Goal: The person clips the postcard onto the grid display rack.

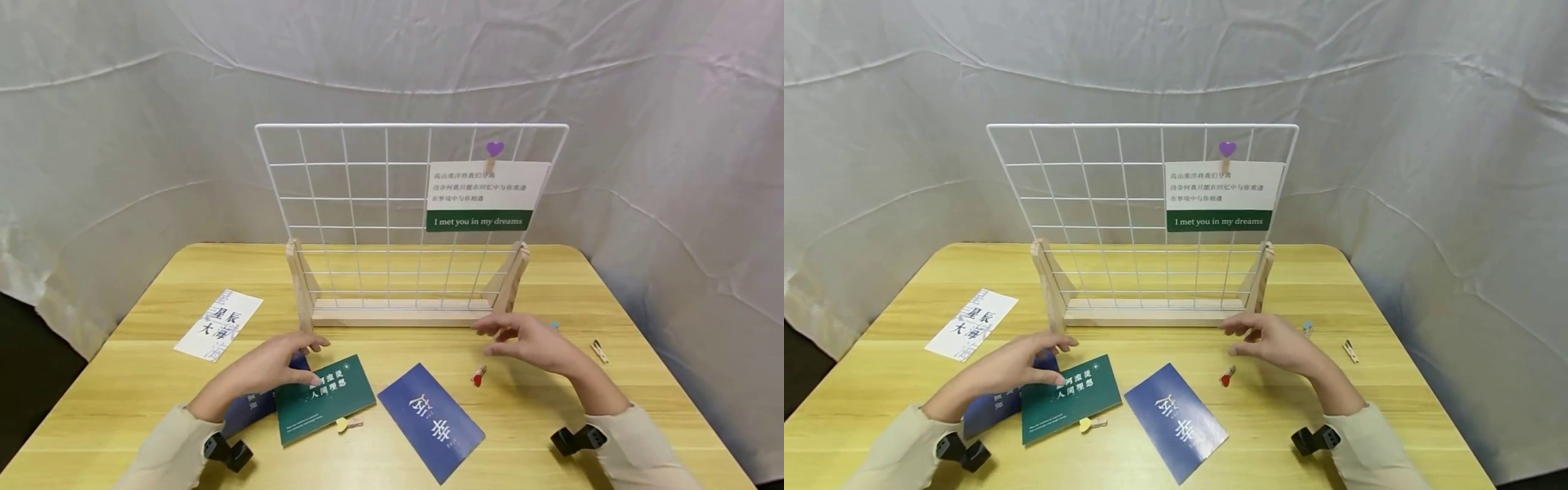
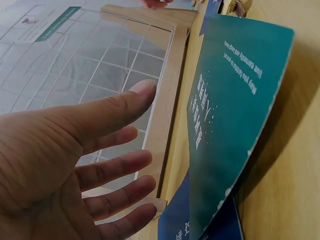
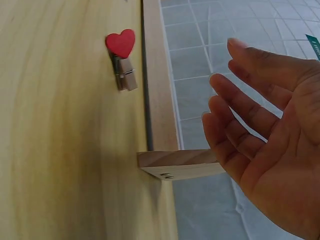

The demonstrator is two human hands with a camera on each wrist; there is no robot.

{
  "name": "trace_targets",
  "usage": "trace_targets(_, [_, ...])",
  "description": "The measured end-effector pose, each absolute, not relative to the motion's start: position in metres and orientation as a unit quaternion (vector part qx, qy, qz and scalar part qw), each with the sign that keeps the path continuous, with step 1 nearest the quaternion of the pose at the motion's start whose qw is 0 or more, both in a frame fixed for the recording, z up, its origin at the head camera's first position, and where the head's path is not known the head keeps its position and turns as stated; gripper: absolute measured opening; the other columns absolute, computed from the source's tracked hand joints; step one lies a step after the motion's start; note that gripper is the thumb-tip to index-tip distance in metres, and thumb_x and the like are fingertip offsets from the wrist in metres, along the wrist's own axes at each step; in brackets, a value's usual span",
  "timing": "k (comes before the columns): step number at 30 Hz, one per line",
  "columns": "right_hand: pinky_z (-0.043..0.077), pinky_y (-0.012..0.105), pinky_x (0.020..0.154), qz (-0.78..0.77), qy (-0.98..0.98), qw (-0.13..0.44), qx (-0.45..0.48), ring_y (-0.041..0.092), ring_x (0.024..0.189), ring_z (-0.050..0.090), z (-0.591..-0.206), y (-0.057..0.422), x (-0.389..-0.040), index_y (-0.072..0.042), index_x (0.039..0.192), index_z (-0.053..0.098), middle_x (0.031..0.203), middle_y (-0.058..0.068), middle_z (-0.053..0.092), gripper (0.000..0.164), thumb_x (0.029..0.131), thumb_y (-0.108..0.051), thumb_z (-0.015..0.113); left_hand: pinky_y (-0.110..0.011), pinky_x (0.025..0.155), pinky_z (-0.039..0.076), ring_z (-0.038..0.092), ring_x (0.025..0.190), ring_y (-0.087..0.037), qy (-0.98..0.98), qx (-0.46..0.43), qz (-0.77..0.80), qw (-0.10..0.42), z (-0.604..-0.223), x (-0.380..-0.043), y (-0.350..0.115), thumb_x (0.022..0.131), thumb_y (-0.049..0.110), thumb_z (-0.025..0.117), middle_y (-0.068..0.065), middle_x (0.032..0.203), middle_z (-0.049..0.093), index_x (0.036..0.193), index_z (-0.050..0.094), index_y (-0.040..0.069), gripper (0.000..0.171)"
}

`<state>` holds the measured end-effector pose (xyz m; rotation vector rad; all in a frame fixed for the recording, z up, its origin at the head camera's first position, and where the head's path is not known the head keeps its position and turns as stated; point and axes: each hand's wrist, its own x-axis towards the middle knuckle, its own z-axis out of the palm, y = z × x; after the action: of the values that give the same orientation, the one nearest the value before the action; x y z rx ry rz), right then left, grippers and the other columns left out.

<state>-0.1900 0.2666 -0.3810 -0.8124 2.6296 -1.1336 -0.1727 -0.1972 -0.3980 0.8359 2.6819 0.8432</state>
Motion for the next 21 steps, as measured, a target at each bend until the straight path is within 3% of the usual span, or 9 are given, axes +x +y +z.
trace_targets(3, [0.053, 0.038, 0.084, -0.375, 0.881, 0.096, -0.272, 0.031, 0.098, 0.062, -0.385, 0.266, -0.191, -0.007, 0.124, 0.066, 0.114, 0.01, 0.068, 0.039, 0.088, -0.017, 0.075, -0.05, 0.089, 0.048, 0.057, 0.106, -0.028, 0.907, 0.283, 0.29, 0.113, -0.399, -0.173, -0.198, 0.085, 0.035, 0.077, -0.009, 0.122, 0.062, 0.133, 0.057, 0.01, 0.058])
trace_targets(8, [0.053, 0.04, 0.083, -0.364, 0.879, 0.106, -0.29, 0.029, 0.099, 0.062, -0.392, 0.267, -0.192, -0.007, 0.124, 0.066, 0.112, 0.007, 0.068, 0.041, 0.087, -0.019, 0.076, -0.045, 0.084, 0.05, 0.057, 0.102, -0.026, 0.905, 0.283, 0.294, 0.123, -0.4, -0.174, -0.198, 0.084, 0.033, 0.079, -0.009, 0.122, 0.061, 0.132, 0.057, 0.007, 0.059])
trace_targets(21, [0.052, 0.04, 0.084, -0.369, 0.868, 0.115, -0.312, 0.027, 0.103, 0.062, -0.404, 0.27, -0.192, -0.009, 0.123, 0.067, 0.115, 0.006, 0.068, 0.043, 0.084, -0.025, 0.078, -0.041, 0.082, 0.05, 0.056, 0.093, -0.018, 0.904, 0.297, 0.277, 0.133, -0.41, -0.175, -0.2, 0.079, 0.034, 0.082, 0.003, 0.102, 0.06, 0.124, 0.062, 0.008, 0.055])
